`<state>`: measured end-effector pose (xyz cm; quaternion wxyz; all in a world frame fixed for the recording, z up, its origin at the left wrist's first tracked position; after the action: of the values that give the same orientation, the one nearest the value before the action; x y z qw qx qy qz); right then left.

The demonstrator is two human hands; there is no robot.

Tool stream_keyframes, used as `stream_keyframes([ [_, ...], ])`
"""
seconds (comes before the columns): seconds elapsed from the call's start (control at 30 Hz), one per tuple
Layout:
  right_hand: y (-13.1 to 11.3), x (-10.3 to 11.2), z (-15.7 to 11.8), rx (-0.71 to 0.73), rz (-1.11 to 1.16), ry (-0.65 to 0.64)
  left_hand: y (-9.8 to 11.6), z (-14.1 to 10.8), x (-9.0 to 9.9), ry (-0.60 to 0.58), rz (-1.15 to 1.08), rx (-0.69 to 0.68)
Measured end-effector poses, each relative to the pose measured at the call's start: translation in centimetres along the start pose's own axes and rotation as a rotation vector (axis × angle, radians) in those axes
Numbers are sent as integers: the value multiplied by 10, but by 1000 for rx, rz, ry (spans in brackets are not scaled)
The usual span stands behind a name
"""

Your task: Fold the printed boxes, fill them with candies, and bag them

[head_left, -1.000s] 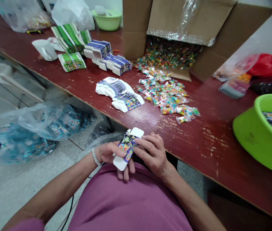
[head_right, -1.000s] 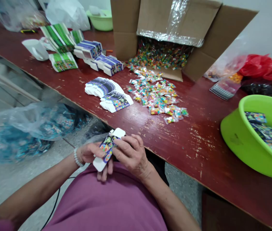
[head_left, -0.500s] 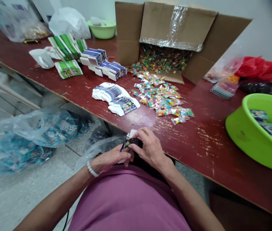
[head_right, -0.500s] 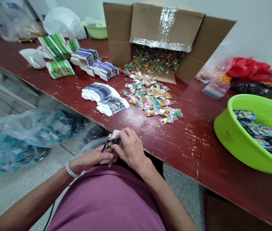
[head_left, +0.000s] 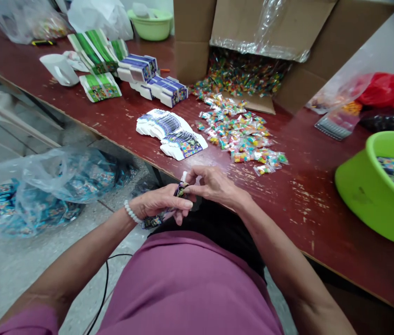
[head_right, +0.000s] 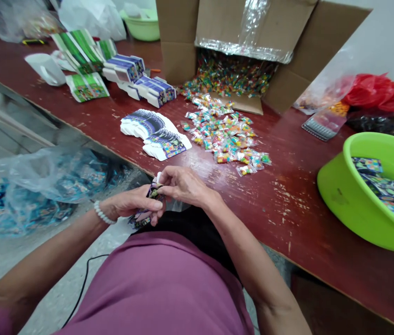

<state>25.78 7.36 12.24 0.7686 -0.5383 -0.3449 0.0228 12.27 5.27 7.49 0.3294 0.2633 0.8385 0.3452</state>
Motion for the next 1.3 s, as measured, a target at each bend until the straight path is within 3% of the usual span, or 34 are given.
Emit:
stream_keyframes([
  [0.13, -1, 2, 1, 37, -31, -4, -1, 2, 5, -5, -53, 16],
  [0.23, -5, 2, -6, 39, -108, 46, 1, 3, 10, 58, -25, -17],
  [0.43, -1, -10, -20, -62, 115, -69, 10, -1, 8, 139, 222, -91],
  [0.53, 4, -6, -19, -50, 97, 35, 7, -1, 3, 165, 246, -62],
  [0.7, 18, -4, -27, -126, 53, 372, -4, 2, -6, 242, 64, -71],
  [0.83, 25, -18, -36, -224, 248, 360, -9, 6, -13, 227, -31, -94],
  [1.03, 18, -6, -44, -259, 135, 440, -2, -1, -12, 430, -48, -285],
  [1.13, 23, -13, -45, -260, 323, 477, -2, -7, -15, 518, -132, -388],
  [1.23, 28, -26, -47, -224, 583, 609, 1, -11, -22, 584, -184, -531],
  [1.3, 28, -33, -47, -178, 641, 680, 2, -12, -27, 599, -181, -594],
])
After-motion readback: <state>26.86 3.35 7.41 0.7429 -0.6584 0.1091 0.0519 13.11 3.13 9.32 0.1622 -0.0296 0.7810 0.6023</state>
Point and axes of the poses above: each hand's wrist, its own z-axis towards the middle knuckle, its own x-axis out of the back of the hand, y = z × x, the point moved 5 cm from there along z, towards the middle knuckle, and after that the axes turned 7 degrees about x, right-handed, at the moved point
